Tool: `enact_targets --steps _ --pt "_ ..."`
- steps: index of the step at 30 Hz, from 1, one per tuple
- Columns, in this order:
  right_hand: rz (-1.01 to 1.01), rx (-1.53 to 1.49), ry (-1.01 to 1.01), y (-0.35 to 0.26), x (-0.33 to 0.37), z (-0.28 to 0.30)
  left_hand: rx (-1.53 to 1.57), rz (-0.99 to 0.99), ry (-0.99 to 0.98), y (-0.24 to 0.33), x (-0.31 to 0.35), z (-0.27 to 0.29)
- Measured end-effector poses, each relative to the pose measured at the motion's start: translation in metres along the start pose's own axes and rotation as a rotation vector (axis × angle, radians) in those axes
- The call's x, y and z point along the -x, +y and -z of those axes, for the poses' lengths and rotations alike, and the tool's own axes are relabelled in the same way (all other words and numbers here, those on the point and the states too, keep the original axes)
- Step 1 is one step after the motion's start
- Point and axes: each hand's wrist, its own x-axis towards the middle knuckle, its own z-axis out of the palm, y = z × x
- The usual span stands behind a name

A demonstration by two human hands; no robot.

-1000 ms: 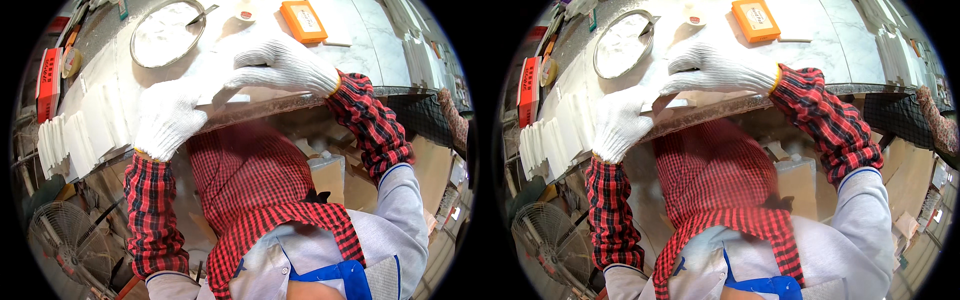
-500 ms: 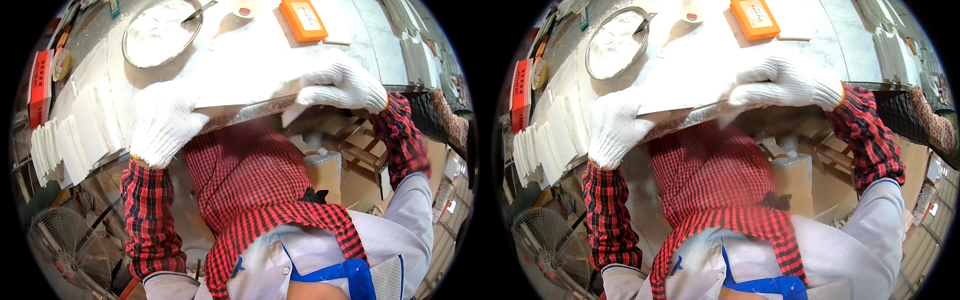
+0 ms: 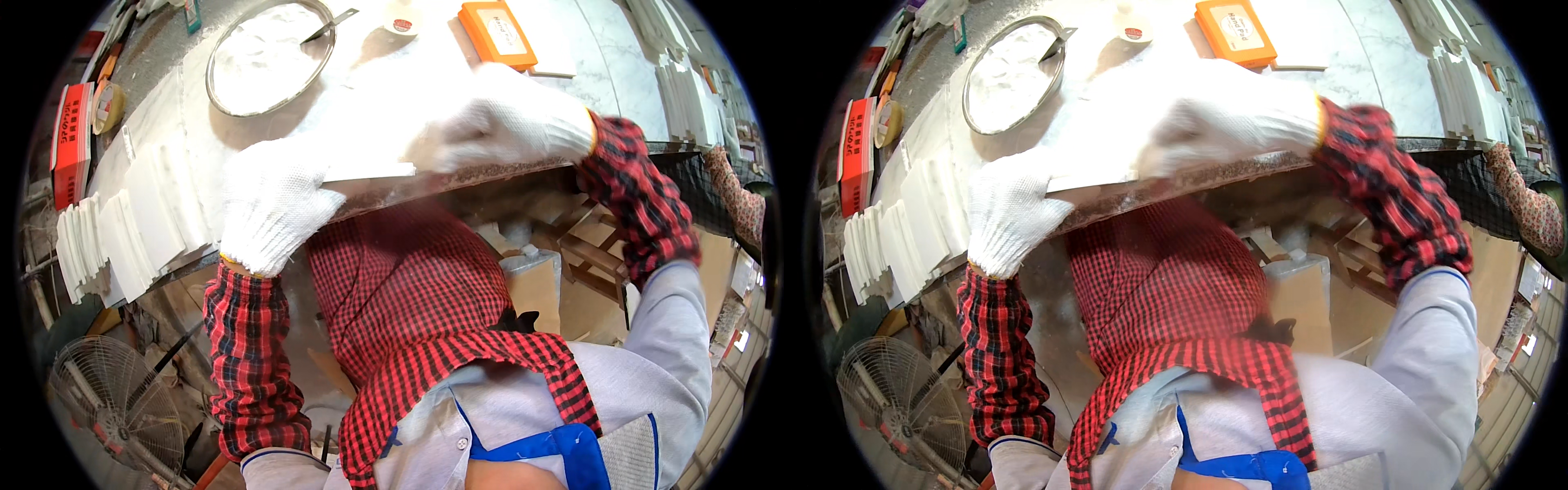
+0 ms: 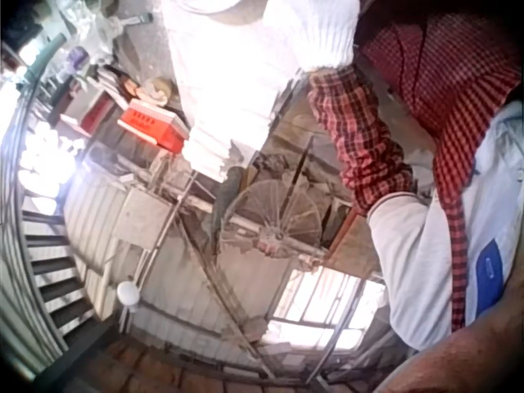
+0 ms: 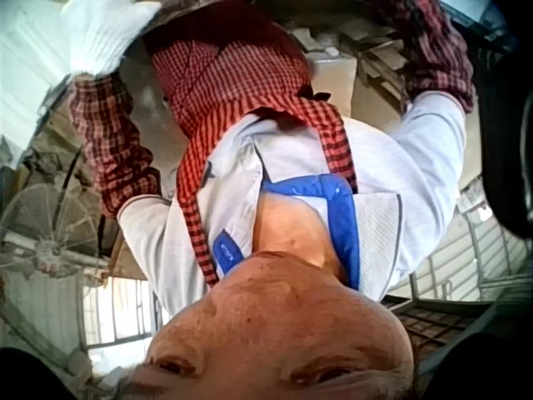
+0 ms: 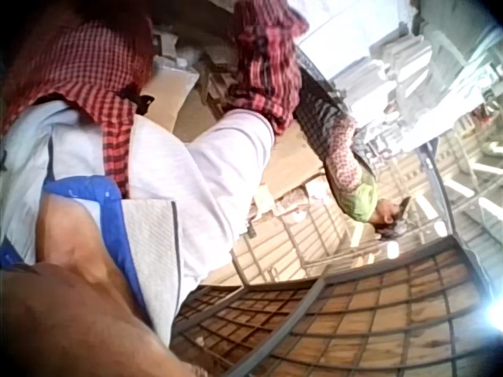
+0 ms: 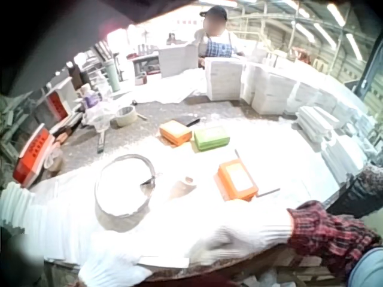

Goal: The person scoops white powder from a metal bowl using a small metal spatula and spreads it onto the surface of white rectangular tiles. The person repeats this process on multiple tiles, applying the powder to different sides and edges.

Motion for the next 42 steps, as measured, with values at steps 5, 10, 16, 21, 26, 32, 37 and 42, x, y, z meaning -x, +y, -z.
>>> enact_targets --steps 5,10,16,21,26,32,37,42 --pt "-0.378 -0.286 0.118 -0.022 0.074 0.011 0.045 0.046 -0.049 -0.008 -0.001 -0.007" --pt "-0.74 -0.987 0.766 -0.048 0.08 -0.058 0.801 0.526 -0.213 0.005 -0.008 0.016" --pt "-0.515 -1.701 0.97 -0.056 0.051 -0.115 1.675 0.703 -0.142 0.043 0.035 0.003" --pt "-0.447 -1.732 0.97 -0.048 0.026 -0.133 1.809 0.723 -0.154 0.074 0.044 -0.017" --pt "-0.565 -1.706 1.077 -0.069 0.0 -0.123 1.844 0.699 -0.161 0.081 0.052 -0.014" --pt "-0.484 -1.757 1.003 -0.061 0.001 -0.132 1.761 0.7 0.095 0.094 0.049 -0.008" --pt "-0.431 -1.81 1.004 -0.066 -0.003 -0.132 1.792 0.595 0.205 0.099 0.052 -0.009" --pt "-0.434 -1.793 1.021 -0.066 -0.004 -0.133 1.879 0.52 0.28 0.105 0.054 -0.011"
